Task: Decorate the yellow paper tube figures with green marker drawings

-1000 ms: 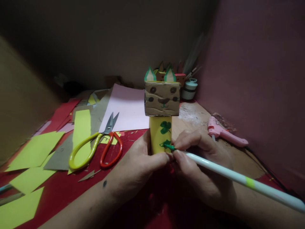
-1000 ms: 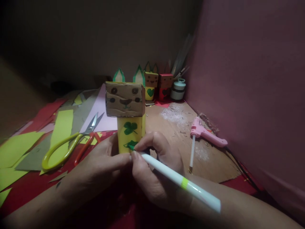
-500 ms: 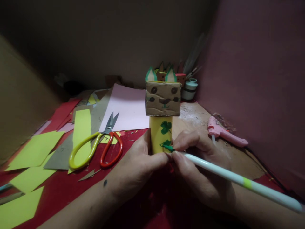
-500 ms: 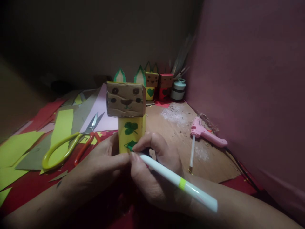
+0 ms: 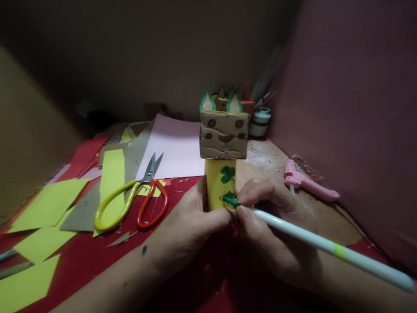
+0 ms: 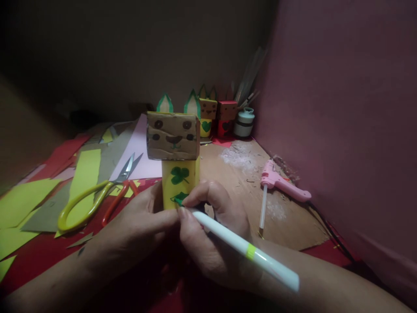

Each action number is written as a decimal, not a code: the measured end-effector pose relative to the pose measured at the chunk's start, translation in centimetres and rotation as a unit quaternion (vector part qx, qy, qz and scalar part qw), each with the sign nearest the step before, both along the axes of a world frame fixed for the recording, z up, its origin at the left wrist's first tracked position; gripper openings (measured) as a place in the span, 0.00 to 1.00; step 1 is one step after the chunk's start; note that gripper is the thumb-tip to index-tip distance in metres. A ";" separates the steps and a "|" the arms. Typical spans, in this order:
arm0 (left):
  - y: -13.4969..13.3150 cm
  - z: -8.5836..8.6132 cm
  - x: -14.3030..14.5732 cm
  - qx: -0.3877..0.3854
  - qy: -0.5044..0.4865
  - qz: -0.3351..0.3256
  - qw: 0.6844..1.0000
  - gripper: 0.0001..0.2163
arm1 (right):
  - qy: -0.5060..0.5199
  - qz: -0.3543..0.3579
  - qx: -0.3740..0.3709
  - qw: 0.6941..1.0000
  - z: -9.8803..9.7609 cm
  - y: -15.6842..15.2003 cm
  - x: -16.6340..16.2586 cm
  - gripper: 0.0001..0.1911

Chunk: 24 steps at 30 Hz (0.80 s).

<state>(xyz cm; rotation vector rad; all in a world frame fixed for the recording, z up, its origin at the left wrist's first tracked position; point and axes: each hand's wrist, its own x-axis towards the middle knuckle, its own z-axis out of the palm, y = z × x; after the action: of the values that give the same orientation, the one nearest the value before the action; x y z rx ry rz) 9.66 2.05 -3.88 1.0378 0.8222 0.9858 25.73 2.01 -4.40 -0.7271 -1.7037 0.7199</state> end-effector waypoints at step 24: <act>-0.1 0.2 0.0 -0.015 -0.023 -0.001 1.000 0.15 | 0.011 0.009 -0.008 1.000 -0.3 -0.1 0.0 0.09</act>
<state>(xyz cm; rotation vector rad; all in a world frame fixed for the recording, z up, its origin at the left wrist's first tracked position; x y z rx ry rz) 9.68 1.94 -3.72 0.9878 0.7952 0.9889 25.70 1.94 -4.70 -0.7146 -1.6876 0.7524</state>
